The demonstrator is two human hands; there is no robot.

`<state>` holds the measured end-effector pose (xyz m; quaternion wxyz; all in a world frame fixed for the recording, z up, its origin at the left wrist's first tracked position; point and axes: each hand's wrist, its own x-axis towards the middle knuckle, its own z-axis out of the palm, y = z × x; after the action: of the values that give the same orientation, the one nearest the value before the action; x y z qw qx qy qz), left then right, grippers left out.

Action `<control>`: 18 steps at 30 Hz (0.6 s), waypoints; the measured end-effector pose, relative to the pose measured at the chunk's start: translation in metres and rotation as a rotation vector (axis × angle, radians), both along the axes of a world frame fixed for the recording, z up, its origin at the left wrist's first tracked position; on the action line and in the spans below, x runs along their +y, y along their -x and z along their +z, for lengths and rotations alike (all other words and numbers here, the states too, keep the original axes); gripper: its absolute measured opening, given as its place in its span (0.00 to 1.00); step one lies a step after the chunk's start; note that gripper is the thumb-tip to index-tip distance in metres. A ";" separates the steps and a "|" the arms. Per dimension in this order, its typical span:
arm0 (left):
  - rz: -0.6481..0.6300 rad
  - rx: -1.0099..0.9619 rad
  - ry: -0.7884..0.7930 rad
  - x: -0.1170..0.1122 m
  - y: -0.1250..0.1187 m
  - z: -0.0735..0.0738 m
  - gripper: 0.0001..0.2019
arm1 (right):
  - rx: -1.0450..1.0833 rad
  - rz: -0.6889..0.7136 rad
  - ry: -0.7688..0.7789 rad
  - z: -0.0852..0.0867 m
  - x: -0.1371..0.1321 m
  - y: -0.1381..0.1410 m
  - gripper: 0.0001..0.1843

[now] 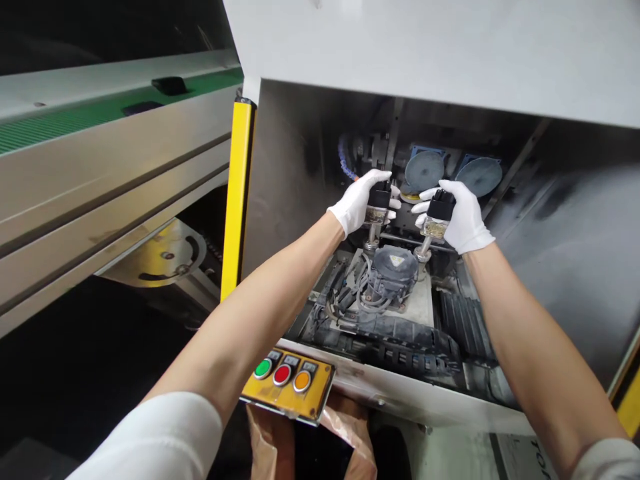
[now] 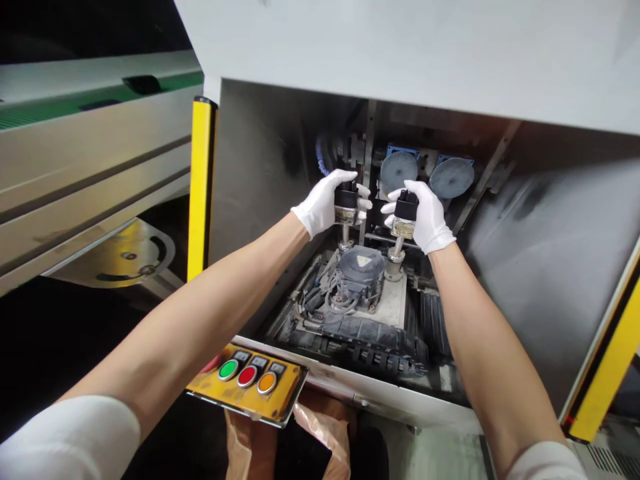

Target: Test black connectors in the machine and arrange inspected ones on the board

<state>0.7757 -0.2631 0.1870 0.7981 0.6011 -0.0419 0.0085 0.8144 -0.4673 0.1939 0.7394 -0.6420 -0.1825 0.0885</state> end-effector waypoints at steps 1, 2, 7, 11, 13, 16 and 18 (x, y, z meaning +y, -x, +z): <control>0.001 -0.008 0.012 -0.001 -0.001 -0.001 0.21 | -0.021 -0.002 0.009 -0.001 0.000 -0.001 0.24; 0.002 -0.021 0.019 -0.002 -0.002 -0.002 0.20 | -0.040 -0.006 0.015 -0.001 0.000 -0.001 0.24; 0.042 -0.091 -0.010 -0.003 -0.005 -0.006 0.19 | -0.070 -0.003 0.009 -0.002 0.000 -0.001 0.20; 0.072 -0.107 -0.028 -0.003 -0.005 -0.006 0.20 | -0.063 -0.010 0.065 -0.002 0.000 -0.003 0.23; 0.057 -0.097 -0.019 -0.003 -0.005 -0.006 0.19 | -0.070 -0.037 0.046 -0.002 0.001 -0.003 0.23; 0.038 -0.081 -0.001 -0.003 -0.005 -0.006 0.18 | -0.105 -0.033 0.007 -0.004 0.003 -0.004 0.20; 0.031 -0.068 0.015 -0.003 -0.005 -0.006 0.18 | -0.116 -0.020 -0.010 -0.006 0.004 -0.005 0.19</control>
<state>0.7809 -0.2660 0.1813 0.8005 0.5949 -0.0595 0.0415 0.8194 -0.4636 0.1880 0.7315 -0.6442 -0.2193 0.0428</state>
